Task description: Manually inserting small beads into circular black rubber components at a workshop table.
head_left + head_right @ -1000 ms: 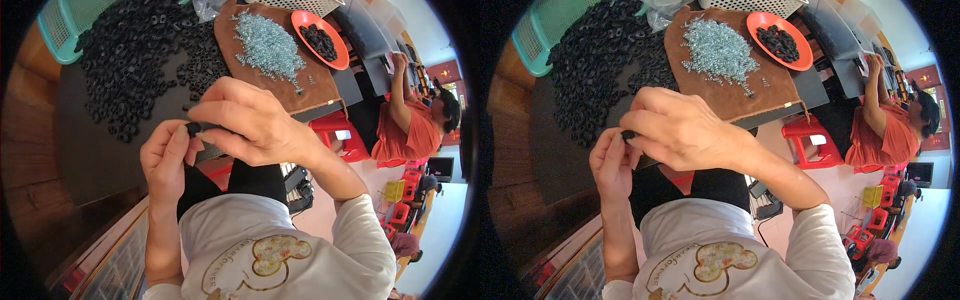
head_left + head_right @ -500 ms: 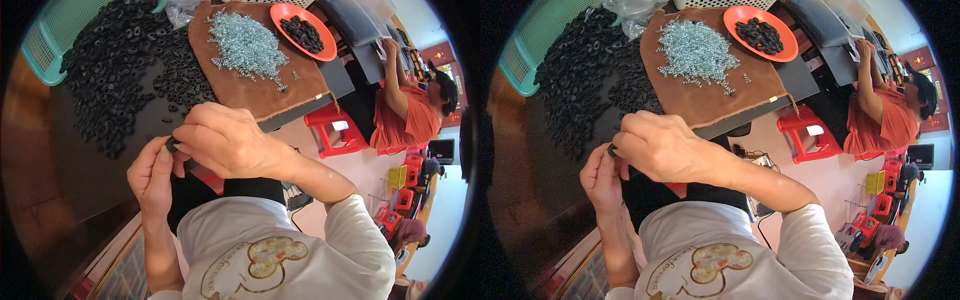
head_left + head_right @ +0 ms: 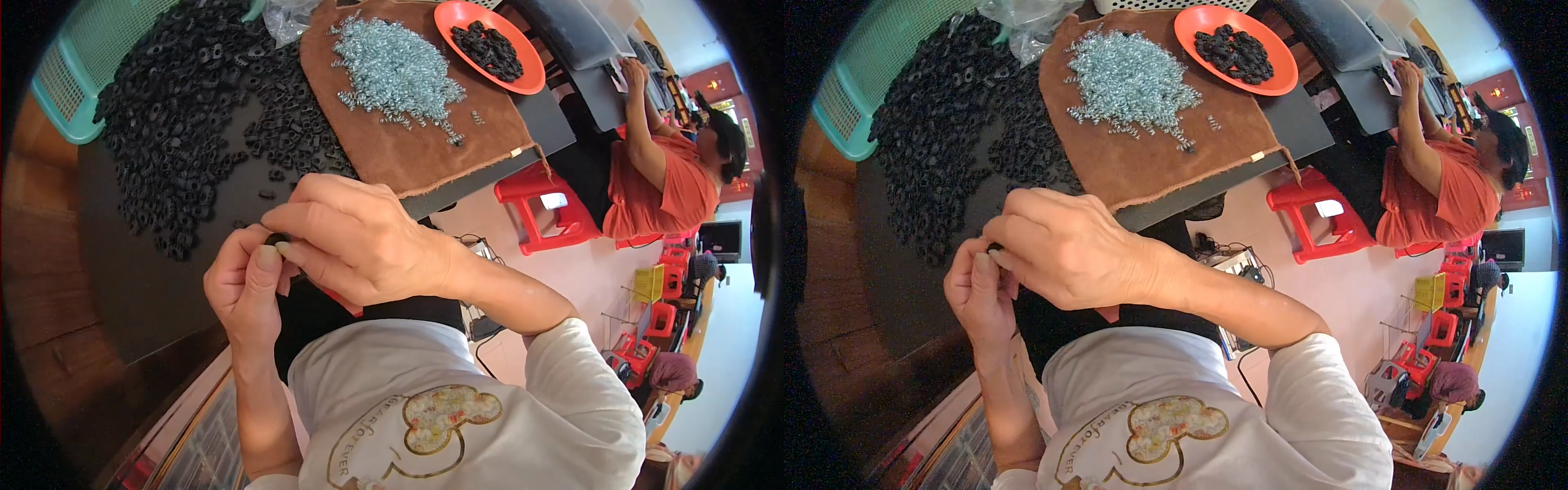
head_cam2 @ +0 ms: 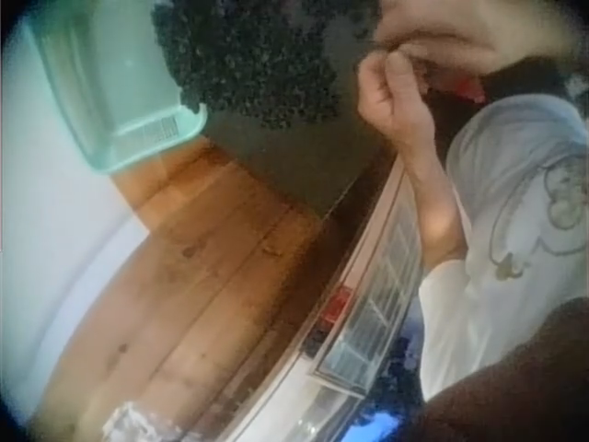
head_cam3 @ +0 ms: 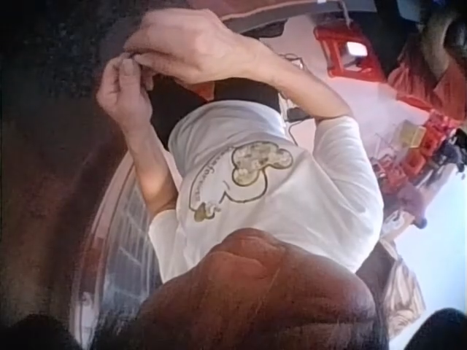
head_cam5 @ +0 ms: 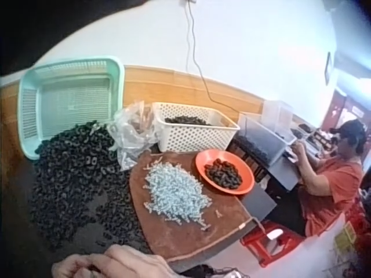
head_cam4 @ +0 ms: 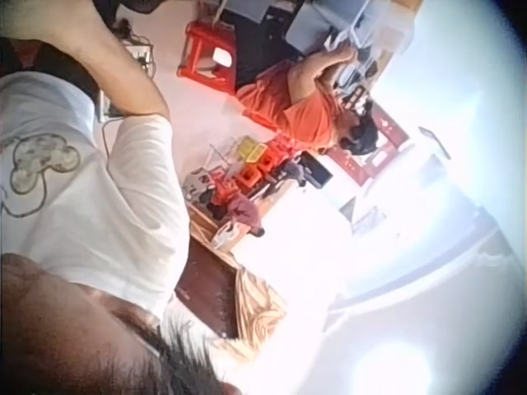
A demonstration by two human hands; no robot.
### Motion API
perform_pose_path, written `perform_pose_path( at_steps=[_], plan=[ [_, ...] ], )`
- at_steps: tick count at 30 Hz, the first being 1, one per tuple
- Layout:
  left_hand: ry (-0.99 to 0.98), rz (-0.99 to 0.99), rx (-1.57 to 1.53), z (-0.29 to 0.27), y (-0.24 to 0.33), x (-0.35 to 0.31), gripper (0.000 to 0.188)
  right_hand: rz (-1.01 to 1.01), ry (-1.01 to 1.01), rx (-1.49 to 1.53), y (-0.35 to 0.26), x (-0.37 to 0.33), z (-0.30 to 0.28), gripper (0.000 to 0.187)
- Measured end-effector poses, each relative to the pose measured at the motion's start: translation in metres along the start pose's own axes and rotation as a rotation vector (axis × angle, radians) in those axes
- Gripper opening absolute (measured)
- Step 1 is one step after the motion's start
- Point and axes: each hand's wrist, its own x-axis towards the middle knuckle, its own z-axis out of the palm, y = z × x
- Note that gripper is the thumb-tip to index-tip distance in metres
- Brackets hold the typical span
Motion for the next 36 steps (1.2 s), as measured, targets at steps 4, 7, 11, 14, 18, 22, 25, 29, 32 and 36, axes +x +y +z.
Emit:
perform_pose_path(
  at_steps=[4, 7, 11, 14, 18, 22, 25, 29, 32, 36],
  plan=[
    [0.007, 0.031, -0.007, -0.001, -0.002, -0.002, 0.027, -0.018, -0.025, 0.106, -0.002, -0.003, 0.002, 0.026],
    [0.000, 0.030, -0.015, 0.000, 0.000, -0.001, 0.028, 0.007, -0.017, 0.130, -0.003, -0.004, 0.001, 0.026],
    [0.000, 0.035, 0.007, 0.005, 0.003, -0.001, 0.027, 0.029, 0.002, 0.162, 0.000, -0.005, 0.003, 0.024],
    [-0.004, 0.031, 0.033, 0.007, 0.005, -0.001, 0.025, 0.070, -0.001, 0.162, -0.003, -0.004, 0.001, 0.021],
    [-0.037, 0.015, 0.078, 0.004, 0.005, -0.001, 0.024, 0.020, -0.046, -0.005, 0.009, -0.015, -0.031, 0.015],
    [-0.079, 0.033, 0.061, 0.001, 0.005, 0.000, 0.023, 0.219, -0.075, -0.333, 0.040, -0.021, -0.082, 0.008],
    [-0.109, 0.036, 0.127, -0.001, 0.004, 0.000, 0.020, 0.360, -0.189, -0.548, 0.053, -0.022, -0.098, 0.010],
    [-0.100, 0.044, 0.130, 0.000, 0.002, 0.000, 0.018, 0.328, -0.207, -0.673, 0.060, -0.021, -0.095, 0.010],
    [-0.098, 0.053, 0.129, 0.001, 0.003, 0.000, 0.018, 0.331, -0.272, -0.774, 0.060, -0.017, -0.093, 0.010],
    [-0.098, 0.058, 0.135, 0.001, 0.002, 0.000, 0.018, 0.295, -0.296, -0.732, 0.052, -0.015, -0.099, 0.009]
  ],
)
